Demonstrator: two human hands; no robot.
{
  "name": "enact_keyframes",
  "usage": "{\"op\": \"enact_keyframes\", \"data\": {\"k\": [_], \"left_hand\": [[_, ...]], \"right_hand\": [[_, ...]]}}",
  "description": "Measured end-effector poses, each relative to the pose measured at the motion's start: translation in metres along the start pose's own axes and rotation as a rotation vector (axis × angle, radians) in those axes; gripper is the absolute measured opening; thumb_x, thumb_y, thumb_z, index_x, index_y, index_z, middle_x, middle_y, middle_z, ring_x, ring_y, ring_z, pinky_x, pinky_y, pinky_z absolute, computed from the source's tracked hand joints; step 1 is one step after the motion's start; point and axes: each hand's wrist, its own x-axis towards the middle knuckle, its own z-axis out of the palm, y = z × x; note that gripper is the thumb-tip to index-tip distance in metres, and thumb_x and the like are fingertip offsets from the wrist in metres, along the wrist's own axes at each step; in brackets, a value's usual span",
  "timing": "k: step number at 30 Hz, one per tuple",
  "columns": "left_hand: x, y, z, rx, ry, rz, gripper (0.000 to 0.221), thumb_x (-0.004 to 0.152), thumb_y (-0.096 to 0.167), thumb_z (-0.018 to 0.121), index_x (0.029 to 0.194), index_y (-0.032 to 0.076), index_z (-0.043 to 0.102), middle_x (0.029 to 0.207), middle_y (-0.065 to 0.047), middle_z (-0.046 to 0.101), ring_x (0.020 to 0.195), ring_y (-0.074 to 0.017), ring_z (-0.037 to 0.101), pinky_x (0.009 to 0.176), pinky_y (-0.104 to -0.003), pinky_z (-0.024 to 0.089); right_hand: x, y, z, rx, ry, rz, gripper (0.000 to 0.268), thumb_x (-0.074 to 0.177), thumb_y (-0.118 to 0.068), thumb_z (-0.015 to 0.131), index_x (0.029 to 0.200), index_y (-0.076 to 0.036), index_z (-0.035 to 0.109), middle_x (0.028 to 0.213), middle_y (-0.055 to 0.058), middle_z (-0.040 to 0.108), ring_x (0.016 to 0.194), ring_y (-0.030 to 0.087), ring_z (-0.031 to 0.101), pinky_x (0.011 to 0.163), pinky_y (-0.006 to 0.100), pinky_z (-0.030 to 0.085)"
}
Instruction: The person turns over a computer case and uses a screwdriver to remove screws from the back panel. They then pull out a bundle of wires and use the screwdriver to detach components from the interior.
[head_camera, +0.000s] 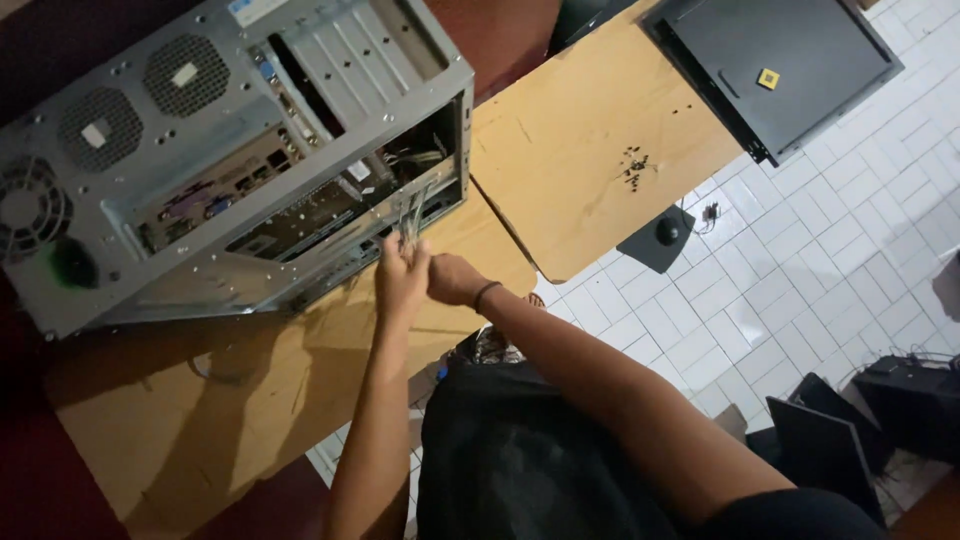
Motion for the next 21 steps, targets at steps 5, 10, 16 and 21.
{"op": "enact_keyframes", "data": {"k": [5, 10, 16, 21], "left_hand": [[0.048, -0.029, 0.051, 0.199, 0.016, -0.005, 0.083, 0.092, 0.06, 0.066, 0.146, 0.001, 0.046, 0.139, -0.025, 0.061, 0.128, -0.0406, 0.06, 0.109, -0.054, 0.047], [0.027, -0.046, 0.053, 0.105, 0.08, 0.022, 0.051, 0.102, 0.053, 0.052, 0.098, 0.005, 0.068, 0.098, -0.024, 0.071, 0.106, -0.0457, 0.065, 0.093, -0.058, 0.049], [0.002, -0.061, 0.033, 0.108, 0.128, -0.07, 0.041, 0.101, 0.044, 0.06, 0.082, 0.008, 0.066, 0.069, -0.013, 0.07, 0.082, -0.0348, 0.074, 0.078, -0.049, 0.055], [0.013, -0.129, 0.054, 0.026, 0.328, -0.006, 0.028, 0.098, 0.033, 0.064, 0.092, 0.008, 0.074, 0.082, -0.018, 0.073, 0.088, -0.0319, 0.073, 0.082, -0.045, 0.055]], "right_hand": [[-0.007, 0.006, -0.012, -0.089, -0.043, -0.053, 0.035, 0.079, -0.038, 0.071, 0.085, -0.005, 0.062, 0.069, 0.023, 0.062, 0.066, 0.043, 0.067, 0.056, 0.049, 0.054], [-0.045, -0.001, -0.112, 0.601, -0.149, 0.506, 0.042, 0.09, -0.03, 0.071, 0.128, -0.011, 0.069, 0.101, 0.015, 0.075, 0.062, 0.023, 0.071, 0.052, 0.03, 0.062], [-0.049, 0.212, -0.116, 1.342, 0.616, 0.735, 0.02, 0.076, -0.006, 0.067, 0.094, 0.003, 0.069, 0.063, 0.019, 0.056, 0.053, 0.031, 0.063, 0.05, 0.044, 0.053], [-0.05, 0.3, -0.081, 0.883, 0.597, 0.971, 0.04, 0.085, -0.037, 0.076, 0.098, 0.001, 0.072, 0.077, 0.021, 0.067, 0.07, 0.034, 0.074, 0.059, 0.048, 0.061]]}}
